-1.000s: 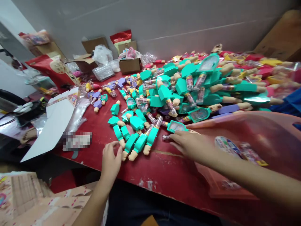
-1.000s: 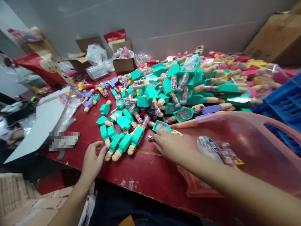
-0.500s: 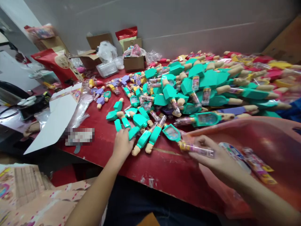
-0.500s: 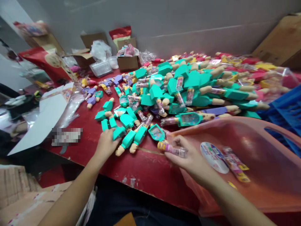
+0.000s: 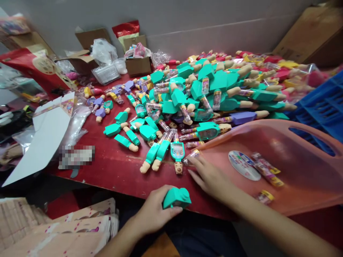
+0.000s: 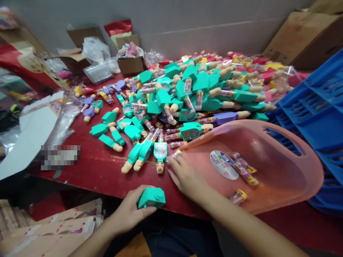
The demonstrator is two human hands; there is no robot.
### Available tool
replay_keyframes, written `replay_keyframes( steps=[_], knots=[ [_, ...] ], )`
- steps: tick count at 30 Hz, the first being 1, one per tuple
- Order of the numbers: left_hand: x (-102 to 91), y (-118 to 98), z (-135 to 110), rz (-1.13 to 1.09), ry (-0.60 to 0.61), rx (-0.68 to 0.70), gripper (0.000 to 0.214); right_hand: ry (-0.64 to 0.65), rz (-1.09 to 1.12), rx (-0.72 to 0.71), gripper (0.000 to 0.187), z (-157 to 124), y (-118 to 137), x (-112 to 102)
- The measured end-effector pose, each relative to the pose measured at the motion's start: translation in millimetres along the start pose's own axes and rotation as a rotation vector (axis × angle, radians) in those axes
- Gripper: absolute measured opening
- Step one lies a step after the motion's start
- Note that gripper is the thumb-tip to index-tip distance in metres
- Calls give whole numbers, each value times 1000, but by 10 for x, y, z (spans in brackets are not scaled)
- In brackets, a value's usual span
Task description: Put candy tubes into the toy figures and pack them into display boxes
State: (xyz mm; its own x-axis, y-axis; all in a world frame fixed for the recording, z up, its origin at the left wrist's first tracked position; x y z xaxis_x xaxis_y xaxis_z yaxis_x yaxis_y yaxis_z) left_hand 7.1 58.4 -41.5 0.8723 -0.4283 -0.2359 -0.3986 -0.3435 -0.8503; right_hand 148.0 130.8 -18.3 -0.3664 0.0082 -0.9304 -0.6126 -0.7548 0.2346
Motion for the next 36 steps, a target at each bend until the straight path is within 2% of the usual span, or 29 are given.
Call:
replay_keyframes(
  steps=[2,5,8,10,13,16,18,20,25,27,29,31,33,36],
  knots=[
    [11,7,46,54,9,-7,32,76,-173,3,30,114,-39,-4],
    [-72,62,79,-100,-29,-87,40,185,-346,9,24,268,-128,0],
    [-131,168,10,-319,-46,-231,56,144,-276,-23,21,296,-112,-129],
    [-105,199,-79,-371,32,-301,63,91,-42,-49,19,213,-16,-266],
    [-37,157,-195,-412,182,-302,61,66,523,5,19,5,166,-421],
    [33,121,-226,-477,252,-277,56,7,996,240,30,-203,241,-443],
    [88,116,-218,-505,276,-281,58,-11,1130,352,26,-307,267,-412],
    [133,103,-216,-507,301,-293,59,50,1098,331,20,-358,320,-396],
    [131,-24,-266,-402,350,-255,44,324,836,106,11,-396,462,-375],
    [114,-62,-286,-370,349,-232,39,413,634,-38,11,-401,515,-365],
    [114,-63,-296,-380,347,-236,38,409,414,-193,16,-393,564,-393],
    [124,-53,-291,-397,348,-248,37,315,279,-272,20,-372,586,-475],
    [139,-63,-278,-347,353,-242,35,250,258,-298,23,-356,613,-561],
    [196,-103,-274,-191,384,-229,33,282,276,-363,26,-355,721,-620]
  ],
)
Point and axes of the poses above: each hand's wrist, its own z-axis towards the middle knuckle, its own x-axis out of the palm, y = z × x, the point moved 7 cm from there along z, towards the middle knuckle, and after that the axes turned 10 degrees about -x, right-handed, at the moved point
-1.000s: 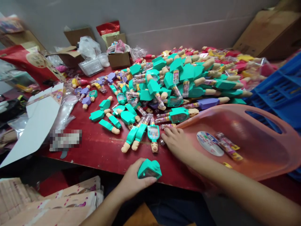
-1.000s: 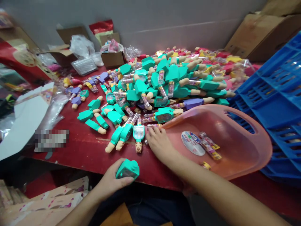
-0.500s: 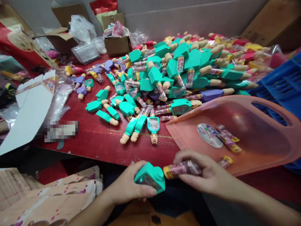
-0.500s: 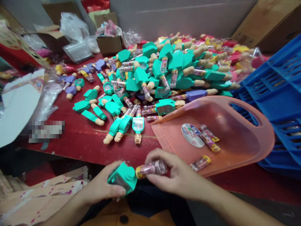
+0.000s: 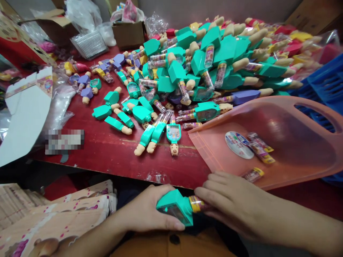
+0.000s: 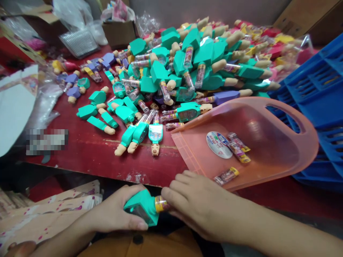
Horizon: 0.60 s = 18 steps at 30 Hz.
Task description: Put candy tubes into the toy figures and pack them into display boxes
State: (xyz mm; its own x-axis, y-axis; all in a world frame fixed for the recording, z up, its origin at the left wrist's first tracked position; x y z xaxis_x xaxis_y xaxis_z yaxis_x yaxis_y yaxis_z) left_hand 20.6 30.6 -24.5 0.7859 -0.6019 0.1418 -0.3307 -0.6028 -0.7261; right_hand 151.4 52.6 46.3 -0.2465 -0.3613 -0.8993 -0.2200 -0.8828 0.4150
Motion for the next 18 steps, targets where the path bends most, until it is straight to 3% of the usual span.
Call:
replay_keyframes(
  steps=[7,13,18],
  knots=[
    [203,143,-21,349,-90,-104,32,101,-86,-154,32,-42,275,191],
    [262,255,-39,590,-156,-173,26,98,242,126,15,-157,180,456],
    [298,296,-25,802,-113,-146,27,168,570,321,13,-201,141,664]
  ],
)
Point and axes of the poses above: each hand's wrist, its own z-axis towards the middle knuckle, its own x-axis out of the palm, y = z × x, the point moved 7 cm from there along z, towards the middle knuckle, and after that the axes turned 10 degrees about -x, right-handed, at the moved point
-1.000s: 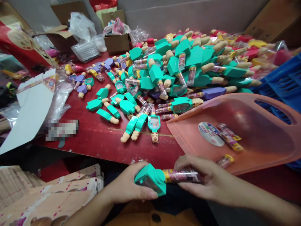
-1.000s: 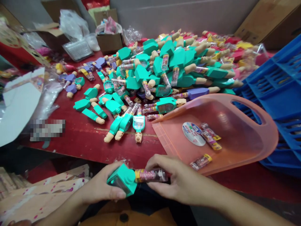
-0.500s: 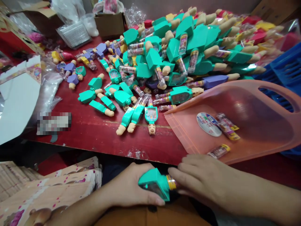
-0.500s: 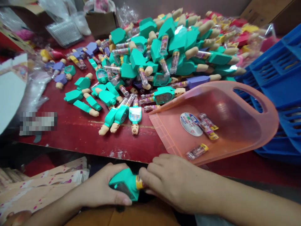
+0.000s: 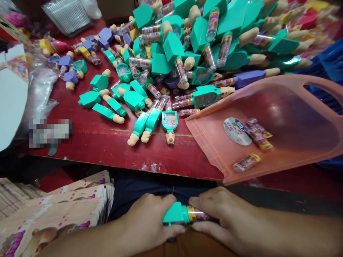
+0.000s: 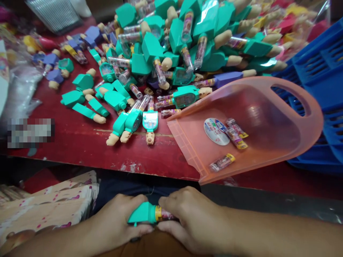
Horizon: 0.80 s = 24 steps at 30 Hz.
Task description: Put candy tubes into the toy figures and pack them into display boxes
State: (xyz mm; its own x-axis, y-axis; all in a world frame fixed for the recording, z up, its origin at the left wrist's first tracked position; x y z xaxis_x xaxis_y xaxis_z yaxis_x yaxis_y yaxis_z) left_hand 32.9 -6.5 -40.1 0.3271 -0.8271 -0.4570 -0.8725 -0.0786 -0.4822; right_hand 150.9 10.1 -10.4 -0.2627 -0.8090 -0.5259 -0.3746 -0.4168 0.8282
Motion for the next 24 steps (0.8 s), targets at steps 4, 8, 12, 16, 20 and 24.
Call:
replay_keyframes(
  steps=[4,8,12,16,20,24],
  knots=[
    [59,-5,9,209,-31,62,32,-16,79,38,18,7,-69,111],
    [31,53,49,40,-21,12,27,20,167,108,25,64,-159,161],
    [-66,140,79,-222,14,-95,31,138,-76,40,22,177,-90,-13],
    [-42,182,78,-383,50,-107,31,112,-702,-293,20,228,189,-165],
    [154,199,97,-481,112,-16,29,208,-540,-221,23,179,95,76],
    [210,255,74,-233,72,7,25,183,-145,115,24,99,-178,391]
  ],
)
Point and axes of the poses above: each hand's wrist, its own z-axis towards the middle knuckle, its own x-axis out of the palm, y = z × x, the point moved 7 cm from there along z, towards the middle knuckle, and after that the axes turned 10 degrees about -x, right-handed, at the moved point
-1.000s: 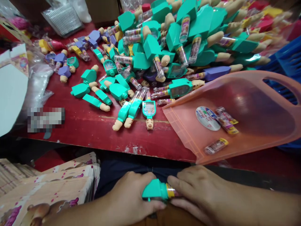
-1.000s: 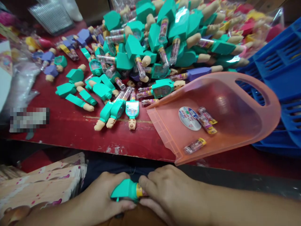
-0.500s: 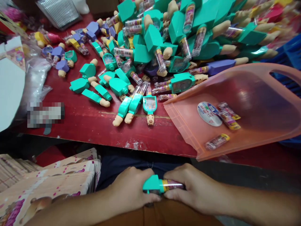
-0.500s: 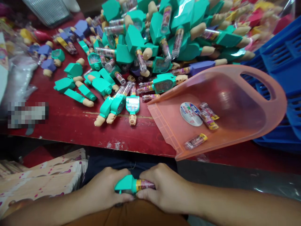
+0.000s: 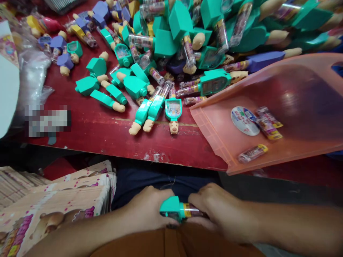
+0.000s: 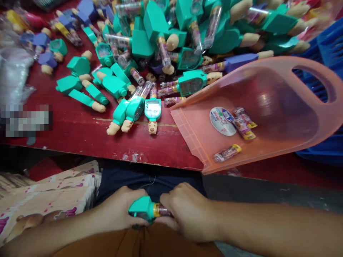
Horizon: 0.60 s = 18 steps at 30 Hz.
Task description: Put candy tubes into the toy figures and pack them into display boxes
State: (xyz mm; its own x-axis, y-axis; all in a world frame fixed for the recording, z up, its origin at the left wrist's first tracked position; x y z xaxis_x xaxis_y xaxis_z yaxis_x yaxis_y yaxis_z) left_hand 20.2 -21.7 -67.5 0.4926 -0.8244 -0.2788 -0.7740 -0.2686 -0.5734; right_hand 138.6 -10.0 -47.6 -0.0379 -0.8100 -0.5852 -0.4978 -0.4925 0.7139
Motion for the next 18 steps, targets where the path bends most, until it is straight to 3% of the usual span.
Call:
replay_keyframes(
  steps=[4,7,9,11,13,14,15,17,18],
  knots=[
    [-104,-138,-98,263,-56,65,27,-7,298,94,31,8,-20,108],
    [-298,-285,-128,274,-142,105,39,-17,372,134,25,13,-72,-156],
    [-618,-361,-147,188,-317,199,60,-73,352,142,23,22,-164,-538],
    [-1122,-320,-219,89,-613,277,70,-249,269,114,30,13,-271,-1113],
    [-1687,-136,-331,81,-972,242,52,-560,143,137,40,-96,-406,-1795],
    [-1948,-34,-398,145,-1167,192,41,-721,98,190,48,-191,-486,-2099],
    [-2158,50,-413,270,-1284,125,38,-836,27,223,56,-274,-537,-2349],
    [-2494,214,-356,490,-1368,-44,42,-938,-109,279,68,-355,-604,-2661],
    [-2614,280,-296,579,-1339,-112,46,-928,-181,292,66,-337,-616,-2729]
  ],
)
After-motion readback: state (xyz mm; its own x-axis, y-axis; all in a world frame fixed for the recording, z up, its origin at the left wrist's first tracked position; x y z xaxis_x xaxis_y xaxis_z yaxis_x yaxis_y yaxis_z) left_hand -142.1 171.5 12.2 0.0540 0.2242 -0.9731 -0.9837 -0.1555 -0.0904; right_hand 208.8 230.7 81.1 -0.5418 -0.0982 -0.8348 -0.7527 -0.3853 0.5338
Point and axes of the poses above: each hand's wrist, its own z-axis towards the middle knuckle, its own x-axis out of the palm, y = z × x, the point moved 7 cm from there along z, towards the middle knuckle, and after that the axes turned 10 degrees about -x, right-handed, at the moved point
